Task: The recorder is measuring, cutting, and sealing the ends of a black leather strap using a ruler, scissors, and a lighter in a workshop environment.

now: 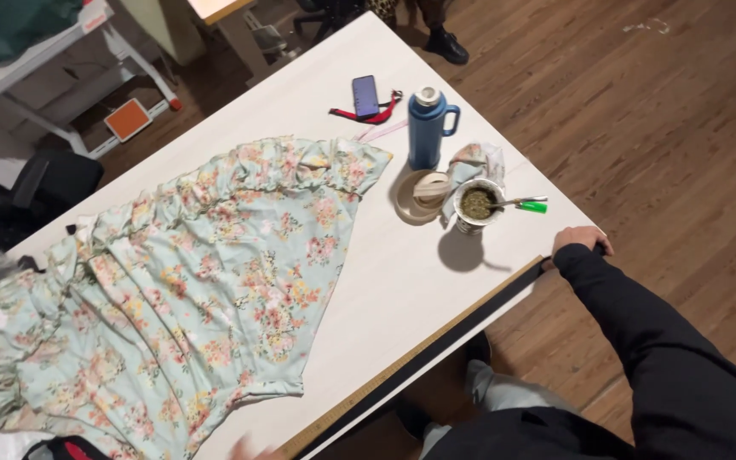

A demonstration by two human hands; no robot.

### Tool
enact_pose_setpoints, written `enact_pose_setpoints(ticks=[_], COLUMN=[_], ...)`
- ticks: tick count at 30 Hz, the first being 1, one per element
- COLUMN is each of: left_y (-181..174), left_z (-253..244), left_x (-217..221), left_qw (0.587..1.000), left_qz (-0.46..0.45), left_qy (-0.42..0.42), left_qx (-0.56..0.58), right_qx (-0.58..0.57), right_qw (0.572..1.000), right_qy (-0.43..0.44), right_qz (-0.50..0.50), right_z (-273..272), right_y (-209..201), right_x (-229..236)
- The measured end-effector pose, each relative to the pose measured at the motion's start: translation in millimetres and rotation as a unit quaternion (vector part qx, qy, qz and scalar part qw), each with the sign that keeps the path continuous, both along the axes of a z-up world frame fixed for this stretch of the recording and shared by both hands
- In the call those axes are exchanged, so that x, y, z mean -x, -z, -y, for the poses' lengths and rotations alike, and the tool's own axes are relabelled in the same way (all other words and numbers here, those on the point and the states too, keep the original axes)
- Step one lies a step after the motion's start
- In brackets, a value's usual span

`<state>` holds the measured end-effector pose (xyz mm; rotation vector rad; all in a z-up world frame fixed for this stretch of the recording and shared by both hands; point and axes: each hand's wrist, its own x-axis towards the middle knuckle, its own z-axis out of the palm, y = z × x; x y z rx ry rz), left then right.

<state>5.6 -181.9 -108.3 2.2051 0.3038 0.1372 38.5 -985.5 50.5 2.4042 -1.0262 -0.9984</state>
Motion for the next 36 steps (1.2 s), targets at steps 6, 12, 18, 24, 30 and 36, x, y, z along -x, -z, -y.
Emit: enact_pose_setpoints(ticks=[6, 12, 18, 24, 30, 36], left_y=[-159.3, -137.3, -113.1, -108.2, -96.7, -98.4], left_z=[392.8, 571.7, 635.9, 655.3, 675.6, 701.3], left_x=[11.9, 0.6, -15.3, -13.6, -5.9, -11.8], left_qw=[0.928, 0.841, 0.85, 0.872, 0.909, 0.935], left_qz=[0.195, 0.145, 0.063, 0.055, -0.015, -0.138], left_qy=[0.29, 0.518, 0.514, 0.484, 0.415, 0.323], left_qx=[-0.125, -0.061, -0.094, -0.054, -0.026, -0.053], right_qx=[-0.037, -0.049, -0.07, -0.08, -0.084, -0.079], right_qw=[0.999, 0.999, 0.997, 0.996, 0.995, 0.992], right_qy=[0.005, -0.011, -0.026, -0.04, -0.042, -0.064], right_qz=[-0.004, -0.002, 0.004, 0.02, 0.044, 0.08], right_z=[1.6, 8.3, 13.7, 14.2, 15.5, 18.2], right_y=[-4.6, -5.9, -7.5, -14.3, -10.4, -5.8], right_x=[-1.4, 0.5, 8.3, 10.8, 15.6, 24.5])
